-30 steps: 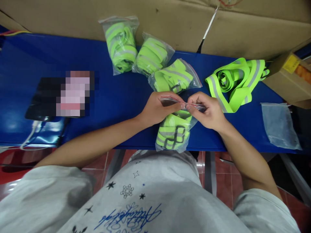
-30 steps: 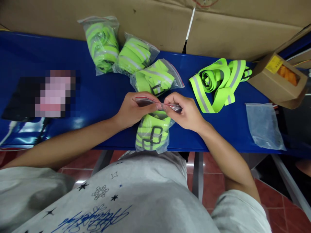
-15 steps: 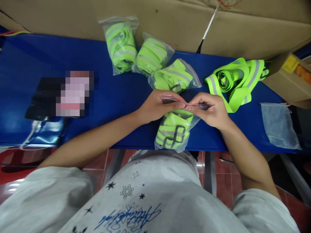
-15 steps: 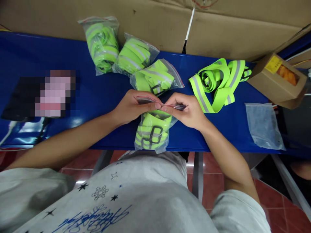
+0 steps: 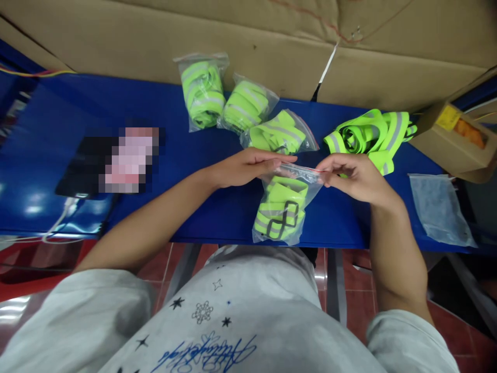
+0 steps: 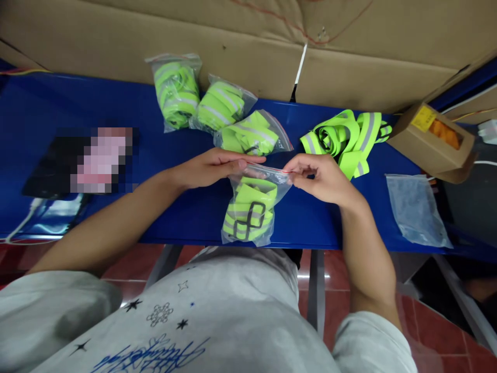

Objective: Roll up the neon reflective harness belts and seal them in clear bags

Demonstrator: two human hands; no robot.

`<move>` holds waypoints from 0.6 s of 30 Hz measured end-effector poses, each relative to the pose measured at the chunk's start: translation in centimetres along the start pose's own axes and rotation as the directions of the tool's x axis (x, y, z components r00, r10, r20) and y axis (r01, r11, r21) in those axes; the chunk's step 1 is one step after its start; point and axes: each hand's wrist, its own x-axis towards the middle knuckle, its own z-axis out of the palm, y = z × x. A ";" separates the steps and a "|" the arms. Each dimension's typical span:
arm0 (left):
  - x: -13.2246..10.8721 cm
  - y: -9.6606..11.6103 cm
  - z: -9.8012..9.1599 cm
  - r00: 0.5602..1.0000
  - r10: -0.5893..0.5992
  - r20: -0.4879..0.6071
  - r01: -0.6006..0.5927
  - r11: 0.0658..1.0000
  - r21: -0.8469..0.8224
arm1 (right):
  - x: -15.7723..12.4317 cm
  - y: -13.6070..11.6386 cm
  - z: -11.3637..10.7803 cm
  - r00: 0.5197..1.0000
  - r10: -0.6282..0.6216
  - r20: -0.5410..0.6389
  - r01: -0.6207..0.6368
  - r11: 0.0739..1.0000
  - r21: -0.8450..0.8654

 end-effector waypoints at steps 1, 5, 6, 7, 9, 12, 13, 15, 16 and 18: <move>0.0 0.0 0.3 1.000 0.002 -0.016 -0.003 0.998 -0.069 | 0.1 0.0 0.2 0.999 -0.015 -0.030 0.015 1.000 0.005; 0.3 -0.2 1.1 0.998 -0.010 -0.062 -0.011 0.941 -0.337 | 0.5 0.0 1.0 0.997 -0.004 0.071 -0.004 0.994 0.108; 0.3 -0.3 1.3 0.997 -0.014 -0.080 -0.016 0.928 -0.373 | 0.6 -0.1 1.2 0.994 0.007 0.106 -0.022 0.990 0.142; 0.4 -0.4 1.5 0.995 -0.014 -0.096 -0.026 0.917 -0.397 | 0.6 -0.1 1.4 0.993 0.012 0.114 -0.032 0.983 0.180; 0.3 -0.5 1.7 0.996 0.003 -0.094 -0.042 0.905 -0.424 | 0.8 -0.2 1.8 0.999 0.011 0.045 -0.023 0.964 0.264; 0.1 -0.7 2.0 1.000 0.013 -0.018 -0.019 0.917 -0.399 | 1.1 0.1 2.0 0.977 0.011 -0.215 0.075 0.918 0.390; 0.1 -0.7 2.1 1.000 -0.001 -0.002 0.000 0.924 -0.383 | 1.3 0.4 1.8 0.952 0.020 -0.306 0.118 0.897 0.426; 0.0 -0.8 2.3 1.000 -0.022 -0.011 0.017 0.930 -0.367 | 1.8 0.9 1.4 0.892 0.050 -0.450 0.200 0.848 0.491; 0.0 -0.7 2.4 0.999 -0.016 -0.040 0.000 0.931 -0.365 | 2.1 1.2 1.1 0.865 0.067 -0.497 0.235 0.821 0.520; 0.2 -0.5 2.4 0.987 0.029 -0.157 -0.083 0.931 -0.355 | 2.5 1.5 0.8 0.839 0.092 -0.536 0.285 0.764 0.578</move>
